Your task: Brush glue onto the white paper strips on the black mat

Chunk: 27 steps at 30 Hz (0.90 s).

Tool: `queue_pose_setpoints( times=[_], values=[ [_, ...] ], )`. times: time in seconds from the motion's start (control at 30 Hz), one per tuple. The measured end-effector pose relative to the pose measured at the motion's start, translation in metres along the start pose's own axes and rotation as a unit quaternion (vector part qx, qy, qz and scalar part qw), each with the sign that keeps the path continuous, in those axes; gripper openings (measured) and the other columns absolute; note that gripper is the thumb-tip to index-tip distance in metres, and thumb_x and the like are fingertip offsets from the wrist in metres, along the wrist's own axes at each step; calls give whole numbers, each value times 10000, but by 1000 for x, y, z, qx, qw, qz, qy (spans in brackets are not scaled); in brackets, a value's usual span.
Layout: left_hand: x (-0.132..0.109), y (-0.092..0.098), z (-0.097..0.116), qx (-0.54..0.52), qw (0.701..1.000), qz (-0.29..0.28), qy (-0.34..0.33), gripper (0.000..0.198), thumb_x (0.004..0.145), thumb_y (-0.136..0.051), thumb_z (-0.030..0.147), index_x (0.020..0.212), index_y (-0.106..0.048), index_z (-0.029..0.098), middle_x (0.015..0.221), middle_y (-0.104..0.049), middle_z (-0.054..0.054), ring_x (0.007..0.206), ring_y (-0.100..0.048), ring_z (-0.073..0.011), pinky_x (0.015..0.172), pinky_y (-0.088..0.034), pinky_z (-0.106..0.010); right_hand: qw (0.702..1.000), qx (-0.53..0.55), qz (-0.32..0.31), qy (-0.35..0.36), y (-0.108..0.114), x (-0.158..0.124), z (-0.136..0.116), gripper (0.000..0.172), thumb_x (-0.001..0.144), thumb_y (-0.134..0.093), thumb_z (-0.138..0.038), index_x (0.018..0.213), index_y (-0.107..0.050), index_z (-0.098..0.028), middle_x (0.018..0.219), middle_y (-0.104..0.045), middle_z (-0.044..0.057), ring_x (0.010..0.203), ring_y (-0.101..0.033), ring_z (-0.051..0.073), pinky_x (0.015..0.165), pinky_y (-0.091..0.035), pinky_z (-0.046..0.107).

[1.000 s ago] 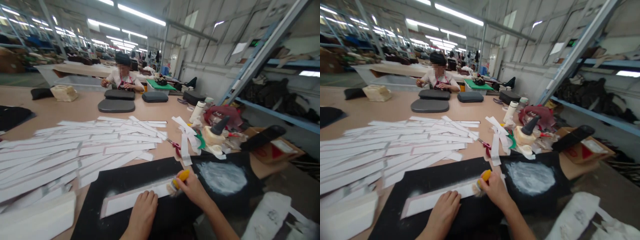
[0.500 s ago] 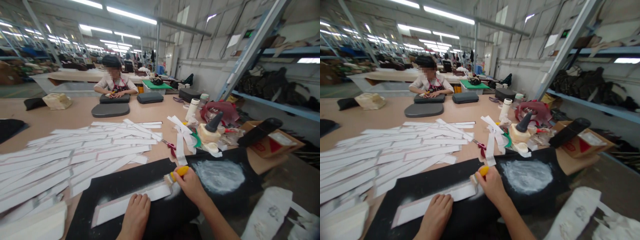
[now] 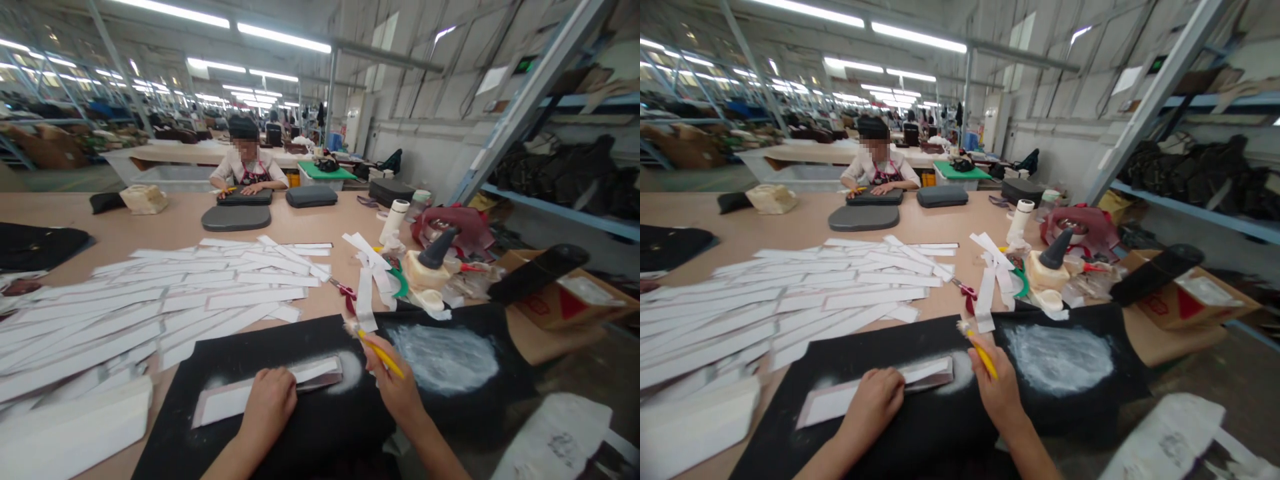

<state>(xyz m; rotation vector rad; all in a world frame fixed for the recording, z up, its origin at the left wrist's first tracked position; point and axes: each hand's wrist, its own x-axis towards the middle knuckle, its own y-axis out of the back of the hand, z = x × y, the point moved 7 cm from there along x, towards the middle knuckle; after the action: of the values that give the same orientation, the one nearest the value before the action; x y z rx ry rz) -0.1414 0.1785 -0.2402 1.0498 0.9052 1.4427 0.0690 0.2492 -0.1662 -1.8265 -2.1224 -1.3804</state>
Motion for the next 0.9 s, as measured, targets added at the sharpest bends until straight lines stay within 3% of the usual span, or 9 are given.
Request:
queue_pose_setpoints(
  times=[0.13, 0.27, 0.37, 0.47, 0.57, 0.67, 0.77, 0.9],
  values=[
    [7, -1, -21, -112, 985, -73, 113, 177, 782, -463, 157, 759, -638, 180, 738, -653, -30, 728, -578, -168, 704, -351, -276, 994, -30, 8, 108, -36, -27, -20, 289, 877, -353, -128, 1088, -542, -185, 734, -652, 29, 654, -618, 153, 626, -520, 261],
    [11, 0, -30, -158, 974, -100, 129, 183, 752, -474, 169, 743, -656, 193, 724, -672, -2, 683, -595, -131, 639, -366, -214, 977, -120, 36, 172, -75, -47, -43, 275, 870, -334, -100, 971, -583, -156, 789, -669, 86, 692, -641, 196, 593, -528, 288],
    [11, 1, -32, -170, 972, -109, 119, 187, 726, -486, 172, 730, -670, 200, 742, -683, 2, 706, -606, -136, 653, -380, -210, 979, -115, 65, 157, -75, -49, -51, 202, 880, -402, -141, 971, -582, -152, 756, -659, 79, 668, -638, 193, 590, -528, 288],
    [12, 3, -26, -165, 975, -109, 97, 208, 725, -477, 182, 739, -683, 203, 754, -684, -9, 718, -613, -152, 678, -393, -232, 979, -85, 84, 166, -64, -48, -60, 202, 858, -474, -127, 1039, -554, -167, 894, -667, 93, 827, -643, 208, 712, -533, 321],
    [12, 7, -19, -159, 978, -106, 82, 215, 708, -468, 156, 708, -678, 200, 759, -675, -19, 729, -609, -164, 695, -393, -252, 977, -85, 54, 186, -69, -50, -65, 230, 856, -443, -91, 1046, -540, -177, 999, -656, 100, 920, -625, 209, 773, -523, 342],
    [13, 8, -19, -182, 973, -106, 96, 202, 685, -472, 137, 672, -666, 193, 744, -667, -24, 731, -602, -174, 708, -384, -273, 976, -142, 24, 165, -88, -57, -55, 230, 886, -383, -116, 1026, -558, -167, 913, -670, 94, 814, -642, 203, 712, -530, 331],
    [14, 4, -25, -226, 961, -100, 125, 164, 658, -495, 142, 632, -651, 186, 690, -655, -23, 700, -587, -183, 717, -373, -301, 971, -202, 35, 126, -99, -65, -39, 256, 921, -331, -162, 990, -578, -161, 755, -661, 80, 650, -630, 190, 600, -521, 298],
    [18, -1, -44, -333, 921, -78, 186, 84, 622, -534, 170, 584, -608, 159, 601, -618, -17, 619, -554, -165, 630, -378, -278, 968, -220, 34, 118, -103, -69, -29, 284, 936, -307, -194, 963, -587, -165, 713, -652, 75, 611, -622, 187, 577, -515, 289]
  ],
)
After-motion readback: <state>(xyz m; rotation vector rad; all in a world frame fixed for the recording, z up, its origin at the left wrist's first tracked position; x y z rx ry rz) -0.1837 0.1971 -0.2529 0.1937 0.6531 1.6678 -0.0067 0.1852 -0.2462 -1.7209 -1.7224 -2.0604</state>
